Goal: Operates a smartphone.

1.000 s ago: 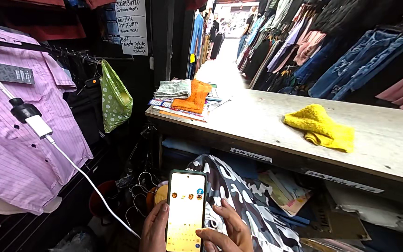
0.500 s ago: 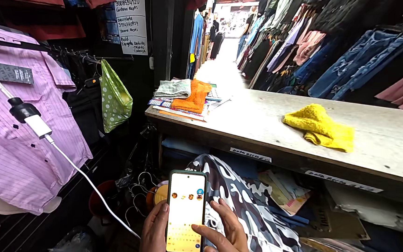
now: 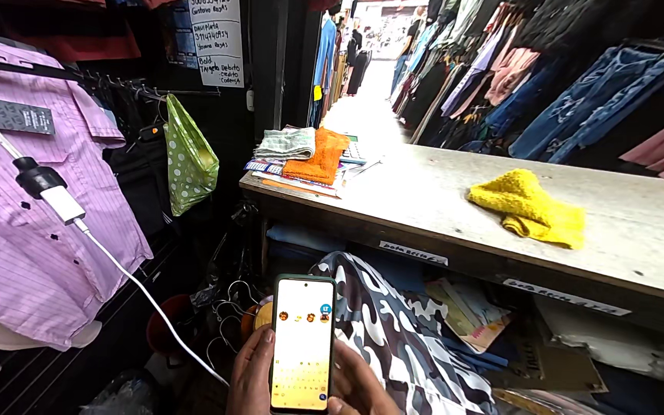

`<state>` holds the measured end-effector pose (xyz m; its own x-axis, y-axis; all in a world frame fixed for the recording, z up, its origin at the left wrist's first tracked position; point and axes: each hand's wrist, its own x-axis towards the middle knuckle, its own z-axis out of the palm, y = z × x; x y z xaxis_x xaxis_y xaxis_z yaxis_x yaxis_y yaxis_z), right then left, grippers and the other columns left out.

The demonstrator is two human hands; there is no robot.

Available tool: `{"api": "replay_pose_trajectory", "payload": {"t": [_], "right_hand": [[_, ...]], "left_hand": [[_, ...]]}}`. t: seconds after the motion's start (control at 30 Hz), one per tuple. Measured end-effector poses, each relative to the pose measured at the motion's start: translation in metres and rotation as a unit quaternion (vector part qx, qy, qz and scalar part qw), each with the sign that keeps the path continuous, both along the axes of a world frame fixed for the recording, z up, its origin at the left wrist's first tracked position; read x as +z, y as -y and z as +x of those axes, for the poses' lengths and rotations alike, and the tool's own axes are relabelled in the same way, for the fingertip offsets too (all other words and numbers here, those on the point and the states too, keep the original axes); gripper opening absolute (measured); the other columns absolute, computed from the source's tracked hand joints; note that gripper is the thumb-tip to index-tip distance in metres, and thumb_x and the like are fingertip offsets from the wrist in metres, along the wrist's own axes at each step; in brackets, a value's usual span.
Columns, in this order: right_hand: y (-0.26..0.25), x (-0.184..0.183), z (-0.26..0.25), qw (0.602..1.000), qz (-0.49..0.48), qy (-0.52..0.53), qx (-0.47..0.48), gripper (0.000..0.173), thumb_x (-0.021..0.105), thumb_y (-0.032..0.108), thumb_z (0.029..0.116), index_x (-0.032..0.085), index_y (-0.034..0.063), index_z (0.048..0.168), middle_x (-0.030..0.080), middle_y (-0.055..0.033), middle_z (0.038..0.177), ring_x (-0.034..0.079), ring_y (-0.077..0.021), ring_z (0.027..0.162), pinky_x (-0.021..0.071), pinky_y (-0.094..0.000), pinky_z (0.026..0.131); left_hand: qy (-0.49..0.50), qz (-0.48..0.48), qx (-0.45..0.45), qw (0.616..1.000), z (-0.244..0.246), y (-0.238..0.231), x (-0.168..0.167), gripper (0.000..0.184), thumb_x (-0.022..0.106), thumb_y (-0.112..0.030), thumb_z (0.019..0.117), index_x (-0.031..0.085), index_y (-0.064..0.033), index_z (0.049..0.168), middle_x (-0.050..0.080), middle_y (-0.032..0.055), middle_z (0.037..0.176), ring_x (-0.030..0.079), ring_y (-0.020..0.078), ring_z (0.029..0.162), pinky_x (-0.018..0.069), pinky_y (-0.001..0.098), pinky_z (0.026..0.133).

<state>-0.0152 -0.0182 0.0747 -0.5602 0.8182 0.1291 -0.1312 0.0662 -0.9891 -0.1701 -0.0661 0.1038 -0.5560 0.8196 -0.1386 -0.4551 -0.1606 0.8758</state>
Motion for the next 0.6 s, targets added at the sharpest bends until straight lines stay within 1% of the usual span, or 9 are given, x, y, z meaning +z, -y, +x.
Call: {"api": "replay_pose_trajectory", "payload": {"t": [0.03,0.07,0.17,0.23,0.33,0.47,0.6], "right_hand": [[0.0017,-0.0025,-0.0007,0.999,-0.026,0.002,0.018,0.067,0.059,-0.008,0.0846,0.029,-0.0182,0.144,0.064,-0.0108,0.132,0.07,-0.0069,0.108,0.0583,-0.0288,0.095],[0.0032,-0.0049,-0.0016,0.999,-0.043,0.001,0.033,0.066,0.058,-0.011,0.0842,0.028,-0.0171,0.143,0.067,-0.0074,0.127,0.071,-0.0062,0.105,0.0587,-0.029,0.095],[0.005,-0.0083,-0.0035,0.996,-0.069,-0.009,0.057,0.062,0.057,-0.014,0.0846,0.031,-0.0116,0.141,0.071,-0.0015,0.121,0.071,-0.0055,0.105,0.0589,-0.0298,0.095],[0.0062,-0.0087,-0.0045,0.996,-0.062,-0.008,0.058,0.059,0.058,-0.015,0.0841,0.034,-0.0082,0.138,0.073,0.0013,0.117,0.072,-0.0044,0.102,0.0596,-0.0291,0.093],[0.0065,-0.0093,-0.0054,0.998,-0.052,-0.003,0.045,0.055,0.059,-0.016,0.0844,0.038,-0.0065,0.135,0.075,0.002,0.111,0.073,-0.0038,0.097,0.0604,-0.0278,0.09],[0.0067,-0.0083,-0.0048,0.998,-0.054,-0.008,0.042,0.055,0.059,-0.016,0.083,0.039,-0.0048,0.133,0.075,0.0033,0.111,0.073,-0.0033,0.096,0.0605,-0.0277,0.089],[0.0055,-0.0092,-0.0043,0.998,-0.045,-0.012,0.045,0.055,0.061,-0.014,0.0827,0.039,-0.0058,0.133,0.075,0.0044,0.11,0.073,-0.002,0.095,0.06,-0.0271,0.089]], "left_hand": [[-0.001,-0.002,0.002,1.0,0.0,-0.0005,0.0005,0.038,0.025,-0.009,0.1063,0.06,0.0025,0.114,0.074,0.0028,0.091,0.073,0.0086,0.085,0.0621,0.0286,0.083],[0.0,-0.002,0.002,1.0,0.0,-0.0007,0.0007,0.038,0.025,-0.009,0.1064,0.06,0.0025,0.113,0.074,0.0027,0.091,0.073,0.0086,0.085,0.062,0.0287,0.083],[0.002,-0.001,-0.002,1.0,0.0003,-0.0006,0.0006,0.038,0.024,-0.009,0.1067,0.06,0.0026,0.114,0.075,0.0029,0.092,0.073,0.0085,0.085,0.062,0.0288,0.083],[0.0,-0.002,-0.005,1.0,0.0009,-0.0009,0.001,0.039,0.024,-0.008,0.1065,0.06,0.0024,0.113,0.075,0.0028,0.091,0.073,0.0085,0.085,0.0621,0.0289,0.083],[-0.012,-0.007,-0.006,1.0,0.002,-0.0013,0.0033,0.039,0.024,-0.008,0.1062,0.06,0.0025,0.114,0.074,0.0013,0.092,0.073,0.0074,0.086,0.0618,0.0286,0.084],[-0.012,-0.01,-0.006,1.0,0.003,-0.001,0.0045,0.038,0.023,-0.007,0.1059,0.06,0.0017,0.113,0.075,0.0005,0.091,0.073,0.0065,0.085,0.0617,0.0277,0.083],[-0.017,-0.013,-0.004,1.0,0.0029,-0.0007,0.0041,0.038,0.024,-0.007,0.1059,0.06,0.0023,0.114,0.074,0.0005,0.092,0.072,0.0064,0.086,0.0613,0.0276,0.083]]}}
